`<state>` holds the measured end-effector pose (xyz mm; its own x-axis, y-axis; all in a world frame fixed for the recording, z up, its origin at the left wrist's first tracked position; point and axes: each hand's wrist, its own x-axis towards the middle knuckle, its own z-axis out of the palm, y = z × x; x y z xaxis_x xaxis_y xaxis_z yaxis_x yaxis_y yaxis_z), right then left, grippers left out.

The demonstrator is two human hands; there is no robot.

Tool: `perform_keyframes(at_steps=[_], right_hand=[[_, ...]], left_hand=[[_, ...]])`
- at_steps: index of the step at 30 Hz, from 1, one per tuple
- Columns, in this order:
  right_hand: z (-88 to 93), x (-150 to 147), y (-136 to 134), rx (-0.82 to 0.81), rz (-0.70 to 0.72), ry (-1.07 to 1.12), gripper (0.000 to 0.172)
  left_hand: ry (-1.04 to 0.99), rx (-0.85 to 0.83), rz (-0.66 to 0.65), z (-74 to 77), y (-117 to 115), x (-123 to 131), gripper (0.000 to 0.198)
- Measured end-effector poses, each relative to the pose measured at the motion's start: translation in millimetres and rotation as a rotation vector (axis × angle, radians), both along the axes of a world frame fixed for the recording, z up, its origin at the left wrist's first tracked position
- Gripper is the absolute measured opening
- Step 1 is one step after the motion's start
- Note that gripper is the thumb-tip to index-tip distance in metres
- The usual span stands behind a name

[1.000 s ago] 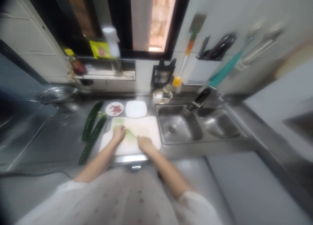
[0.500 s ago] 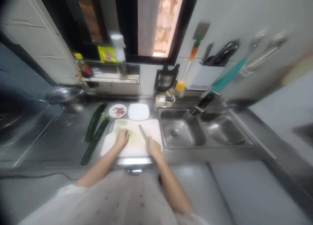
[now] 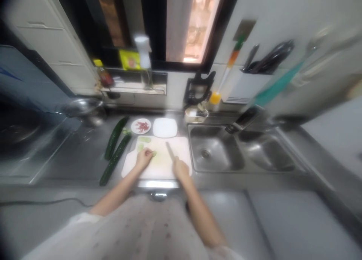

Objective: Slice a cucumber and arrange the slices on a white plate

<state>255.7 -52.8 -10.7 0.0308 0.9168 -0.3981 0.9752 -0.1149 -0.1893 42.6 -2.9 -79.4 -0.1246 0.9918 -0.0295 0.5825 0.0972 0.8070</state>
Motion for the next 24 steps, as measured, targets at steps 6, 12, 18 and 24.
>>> perform_keyframes(at_steps=[6, 12, 18, 24], right_hand=[[2.5, -4, 1, -0.017, 0.013, -0.011, 0.032], [3.5, -5, 1, -0.02, 0.002, -0.009, 0.033], [5.5, -8, 2, -0.025, 0.005, -0.036, 0.033], [6.3, -10, 2, -0.032, -0.001, -0.034, 0.033]], left_hand=[[-0.046, -0.053, 0.074, 2.2, -18, -28, 0.01], [0.053, -0.07, 0.183, 11.6, -9, -60, 0.011], [0.148, -0.078, 0.227, 15.3, 1, -67, 0.014], [0.24, -0.083, 0.204, 10.0, 3, -66, 0.017]])
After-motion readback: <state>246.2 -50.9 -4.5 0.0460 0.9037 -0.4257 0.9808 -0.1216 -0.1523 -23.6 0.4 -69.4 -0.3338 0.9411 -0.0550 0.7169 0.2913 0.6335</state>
